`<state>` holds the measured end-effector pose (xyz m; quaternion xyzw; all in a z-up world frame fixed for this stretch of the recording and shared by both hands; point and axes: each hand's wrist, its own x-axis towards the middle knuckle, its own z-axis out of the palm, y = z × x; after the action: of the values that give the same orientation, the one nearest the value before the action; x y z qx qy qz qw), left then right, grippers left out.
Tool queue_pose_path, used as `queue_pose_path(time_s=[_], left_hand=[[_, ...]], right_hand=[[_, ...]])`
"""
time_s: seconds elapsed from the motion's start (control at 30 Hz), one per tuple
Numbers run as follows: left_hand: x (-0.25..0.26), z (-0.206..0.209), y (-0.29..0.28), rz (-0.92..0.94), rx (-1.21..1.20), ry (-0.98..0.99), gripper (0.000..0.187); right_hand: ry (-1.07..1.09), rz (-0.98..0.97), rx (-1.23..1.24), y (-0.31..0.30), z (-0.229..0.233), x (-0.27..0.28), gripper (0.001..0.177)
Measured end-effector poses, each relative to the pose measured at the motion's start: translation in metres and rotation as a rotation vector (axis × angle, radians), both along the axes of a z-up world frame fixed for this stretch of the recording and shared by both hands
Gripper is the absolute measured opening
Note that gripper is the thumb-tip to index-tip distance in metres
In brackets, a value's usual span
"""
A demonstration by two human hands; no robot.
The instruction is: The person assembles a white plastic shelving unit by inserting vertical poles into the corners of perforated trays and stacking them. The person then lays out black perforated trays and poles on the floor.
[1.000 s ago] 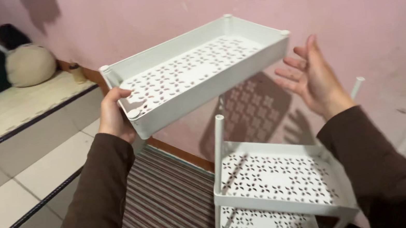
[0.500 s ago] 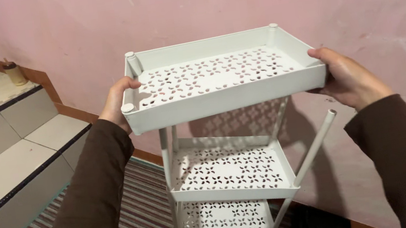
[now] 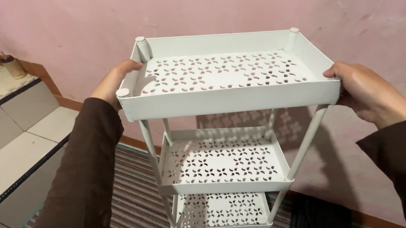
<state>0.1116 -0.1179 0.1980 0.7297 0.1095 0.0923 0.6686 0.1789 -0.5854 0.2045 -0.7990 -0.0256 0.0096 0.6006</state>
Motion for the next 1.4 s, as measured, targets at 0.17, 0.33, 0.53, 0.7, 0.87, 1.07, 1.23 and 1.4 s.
queue_pose_path(time_s=[0.17,0.33,0.53,0.7,0.87,1.07,1.23,1.4], left_hand=[[0.014,-0.017,0.008,-0.002,-0.086,-0.04,0.067],[0.032,-0.026,0.016,-0.025,-0.103,-0.035,0.066],[0.048,-0.035,0.025,-0.072,-0.108,-0.075,0.067],[0.048,-0.032,0.023,-0.089,-0.09,-0.09,0.066],[0.046,-0.021,0.014,-0.076,-0.082,-0.114,0.065],[0.052,-0.025,0.014,-0.082,-0.16,-0.119,0.062],[0.07,-0.037,0.017,-0.114,-0.232,-0.146,0.059],[0.082,-0.052,0.028,-0.131,-0.246,-0.146,0.054]], right_hand=[[-0.001,-0.001,0.005,0.005,-0.009,0.001,0.04],[-0.012,0.02,0.065,0.007,-0.018,0.007,0.042],[-0.081,0.015,0.156,0.011,-0.033,0.006,0.045],[-0.087,0.0,0.17,0.012,-0.033,0.007,0.05],[-0.115,-0.024,0.193,0.011,-0.034,0.006,0.051],[-0.139,0.004,0.215,0.006,-0.037,0.005,0.051],[-0.146,0.021,0.228,0.005,-0.036,0.005,0.049],[-0.105,-0.023,0.146,0.0,-0.041,0.011,0.05]])
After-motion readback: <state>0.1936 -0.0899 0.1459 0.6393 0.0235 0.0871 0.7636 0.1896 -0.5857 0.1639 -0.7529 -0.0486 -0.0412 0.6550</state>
